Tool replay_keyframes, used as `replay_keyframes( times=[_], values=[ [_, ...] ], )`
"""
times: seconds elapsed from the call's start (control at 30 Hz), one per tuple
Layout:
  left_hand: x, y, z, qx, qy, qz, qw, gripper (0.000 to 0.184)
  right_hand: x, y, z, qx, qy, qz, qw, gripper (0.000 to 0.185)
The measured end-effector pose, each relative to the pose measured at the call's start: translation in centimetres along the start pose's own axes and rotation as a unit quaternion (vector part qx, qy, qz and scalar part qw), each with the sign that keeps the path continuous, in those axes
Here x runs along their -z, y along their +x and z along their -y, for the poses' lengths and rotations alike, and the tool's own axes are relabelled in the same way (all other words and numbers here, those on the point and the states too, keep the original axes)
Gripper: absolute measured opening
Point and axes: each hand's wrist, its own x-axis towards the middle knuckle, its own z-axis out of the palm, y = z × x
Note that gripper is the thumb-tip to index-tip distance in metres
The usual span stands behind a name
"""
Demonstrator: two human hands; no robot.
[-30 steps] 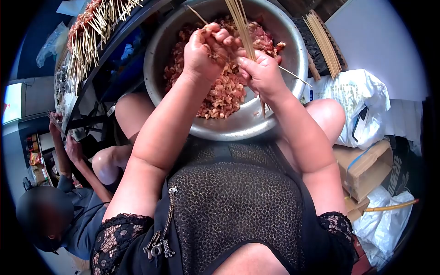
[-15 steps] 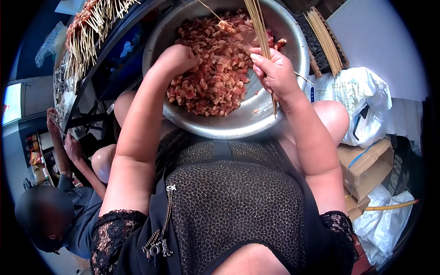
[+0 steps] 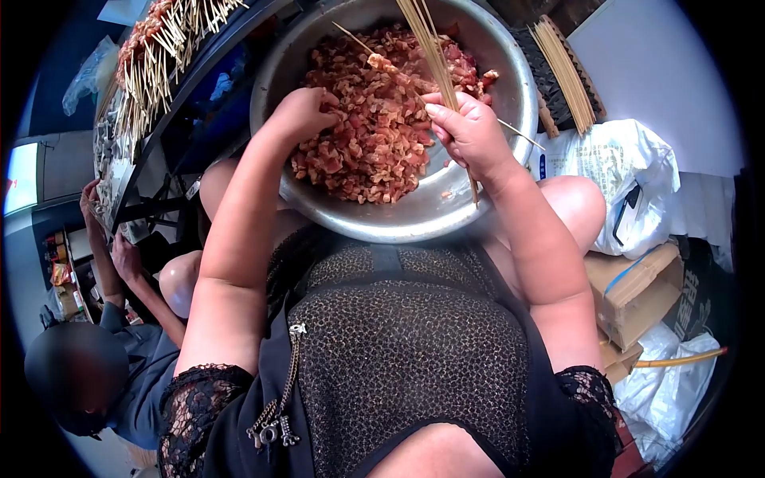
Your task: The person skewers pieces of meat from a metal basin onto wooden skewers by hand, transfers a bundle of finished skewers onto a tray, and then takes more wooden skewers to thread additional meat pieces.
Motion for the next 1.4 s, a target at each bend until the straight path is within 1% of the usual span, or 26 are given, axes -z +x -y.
replay_keyframes(
  times=[0.07, 0.1, 0.13, 0.17, 0.2, 0.23, 0.27, 0.33, 0.37, 0.43, 0.47, 0.53, 0.67, 0.73, 0.87, 0.93, 0.97, 1.03, 1.07, 1.13, 1.17, 1.2, 1.27, 1.3, 1.33, 1.4],
  values=[
    [-0.9, 0.5, 0.4, -0.042, 0.144, -0.066, 0.986, 0.02, 0.0, -0.2, 0.3, -0.006, -0.005, 0.005, 1.0, 0.02],
    [-0.7, 0.2, -0.3, -0.024, 0.129, -0.054, 0.99, 0.02, 0.0, -0.3, 0.5, -0.012, -0.009, 0.009, 1.0, 0.019],
    [-0.7, 0.3, -0.1, -0.026, 0.129, -0.055, 0.99, 0.02, 0.0, -0.4, 0.6, -0.01, -0.01, 0.007, 1.0, 0.019],
    [-0.7, 0.4, 0.4, -0.046, -0.041, -0.086, 0.994, 0.022, 0.0, -0.5, 0.6, -0.019, -0.013, 0.008, 1.0, 0.019],
    [-0.5, 0.2, 0.6, -0.064, -0.209, -0.113, 0.969, 0.024, 0.1, -0.5, 0.6, -0.029, -0.016, 0.009, 0.999, 0.019],
    [-0.3, 0.3, 0.7, -0.058, -0.352, -0.108, 0.928, 0.027, 0.2, -0.6, 0.7, -0.035, -0.024, 0.015, 0.999, 0.018],
    [-0.1, 0.3, 0.8, -0.059, -0.404, -0.12, 0.905, 0.026, 0.1, -0.8, 0.6, -0.035, -0.024, 0.016, 0.999, 0.018],
    [0.8, -0.3, -0.1, -0.009, -0.566, -0.113, 0.817, 0.027, -0.1, -0.8, 0.5, -0.026, -0.026, 0.018, 0.999, 0.018],
    [0.9, -0.4, -0.3, -0.01, -0.565, -0.115, 0.817, 0.027, 0.0, -0.7, 0.2, -0.025, -0.027, 0.02, 0.999, 0.018],
    [1.0, -0.4, -0.5, -0.032, -0.648, -0.096, 0.755, 0.033, 0.2, -0.4, -0.3, -0.01, -0.022, 0.028, 0.999, 0.017],
    [0.9, -0.4, -0.6, -0.032, -0.648, -0.096, 0.755, 0.033, 0.2, -0.4, -0.4, -0.01, -0.022, 0.027, 0.999, 0.017],
    [0.6, -0.4, -0.8, -0.079, -0.652, -0.088, 0.749, 0.037, 0.2, -0.3, -0.4, -0.001, -0.025, 0.026, 0.999, 0.017],
    [0.0, -0.4, -1.2, -0.086, -0.65, -0.113, 0.747, 0.039, 0.2, -0.5, -0.1, -0.015, -0.025, 0.022, 0.999, 0.017],
    [0.0, -0.4, -1.2, -0.078, -0.628, -0.13, 0.764, 0.041, 0.4, -0.2, -0.6, -0.005, -0.018, 0.026, 0.999, 0.017],
    [-0.4, -0.3, -0.7, -0.084, -0.63, -0.145, 0.758, 0.039, 0.5, -0.1, -0.7, -0.003, -0.025, 0.026, 0.999, 0.017],
    [-0.1, -0.5, -0.8, -0.073, -0.559, -0.118, 0.817, 0.035, 0.5, -0.1, -0.7, 0.001, -0.022, 0.03, 0.999, 0.017],
    [0.0, -0.6, -0.8, -0.073, -0.56, -0.118, 0.817, 0.035, 0.5, -0.1, -0.7, 0.001, -0.022, 0.03, 0.999, 0.017],
    [0.3, -0.9, -1.2, -0.138, -0.376, -0.123, 0.908, 0.033, 0.5, -0.1, -0.5, 0.001, -0.02, 0.03, 0.999, 0.017],
    [0.4, -1.2, -1.5, -0.138, -0.376, -0.123, 0.908, 0.033, 0.5, -0.2, -0.4, 0.001, -0.02, 0.029, 0.999, 0.017],
    [0.6, -2.3, -2.9, -0.155, -0.29, -0.147, 0.933, 0.036, 0.4, -0.5, 0.0, 0.003, -0.02, 0.019, 1.0, 0.017],
    [0.8, -2.8, -3.2, -0.185, -0.244, -0.156, 0.939, 0.038, 0.4, -0.5, -0.1, 0.003, -0.02, 0.019, 1.0, 0.017],
    [0.9, -2.9, -3.3, -0.185, -0.245, -0.156, 0.939, 0.038, 0.5, -0.5, -0.1, 0.006, -0.022, 0.018, 1.0, 0.018],
    [1.0, -3.0, -3.3, -0.251, -0.206, -0.244, 0.914, 0.031, 0.5, -0.6, -0.1, 0.01, -0.027, 0.019, 0.999, 0.018],
    [1.1, -2.4, -3.1, -0.323, -0.271, -0.259, 0.869, 0.029, 0.4, -0.7, 0.1, 0.009, -0.03, 0.019, 0.999, 0.018],
    [0.8, -2.2, -3.0, -0.323, -0.427, -0.247, 0.808, 0.022, 0.3, -0.8, 0.2, 0.009, -0.032, 0.018, 0.999, 0.018],
    [0.7, -1.6, -2.4, -0.191, -0.568, -0.273, 0.753, 0.014, 0.4, -0.8, -0.1, 0.012, -0.033, 0.021, 0.999, 0.018]
  ],
)
